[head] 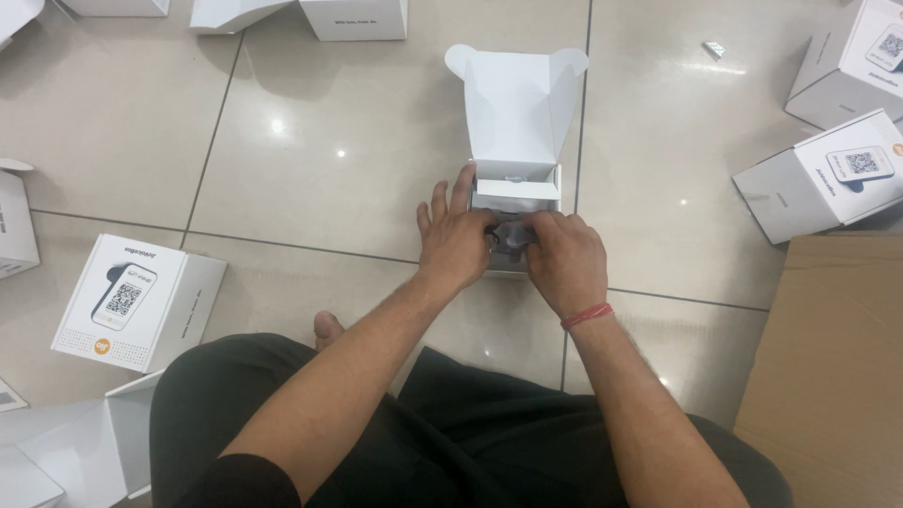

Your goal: The person packs electronic cables and manuals into retail boxes.

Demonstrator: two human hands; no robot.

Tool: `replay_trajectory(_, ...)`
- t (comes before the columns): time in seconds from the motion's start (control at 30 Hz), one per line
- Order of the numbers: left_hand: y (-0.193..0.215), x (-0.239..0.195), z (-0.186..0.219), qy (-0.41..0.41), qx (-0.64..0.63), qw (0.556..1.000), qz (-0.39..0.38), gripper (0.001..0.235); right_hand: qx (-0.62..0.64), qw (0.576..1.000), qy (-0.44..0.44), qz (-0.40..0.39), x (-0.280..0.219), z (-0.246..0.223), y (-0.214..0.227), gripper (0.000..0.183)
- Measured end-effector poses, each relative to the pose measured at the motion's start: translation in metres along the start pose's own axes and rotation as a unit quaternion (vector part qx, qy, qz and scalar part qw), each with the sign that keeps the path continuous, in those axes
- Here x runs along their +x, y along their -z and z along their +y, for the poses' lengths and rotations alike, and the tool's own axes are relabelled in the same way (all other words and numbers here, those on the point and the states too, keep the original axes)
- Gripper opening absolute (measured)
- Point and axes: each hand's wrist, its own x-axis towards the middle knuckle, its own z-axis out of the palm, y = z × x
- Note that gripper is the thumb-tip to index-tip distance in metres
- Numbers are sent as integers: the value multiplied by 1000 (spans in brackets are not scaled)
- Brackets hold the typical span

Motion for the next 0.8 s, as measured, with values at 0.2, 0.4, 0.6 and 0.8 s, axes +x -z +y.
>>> replay_trajectory(0.2,-8,5,-6,22,17,1000,-11,37,-23,1000,-5,2,-2,-3,-5,20)
replay_trajectory(0.4,7,6,-4,39,-13,998,-38,63,-29,1000,-3,2,-2,-1,-6,16)
replay_trajectory(0.6,10,0,-2,26,31,997,-66,74,-59,997,-13,-50,1,-3,-1,18)
replay_trajectory(0.8,4,-2,-6,-1,21,1000,-3,65,-11,999,8,-42,-1,0,-2,22)
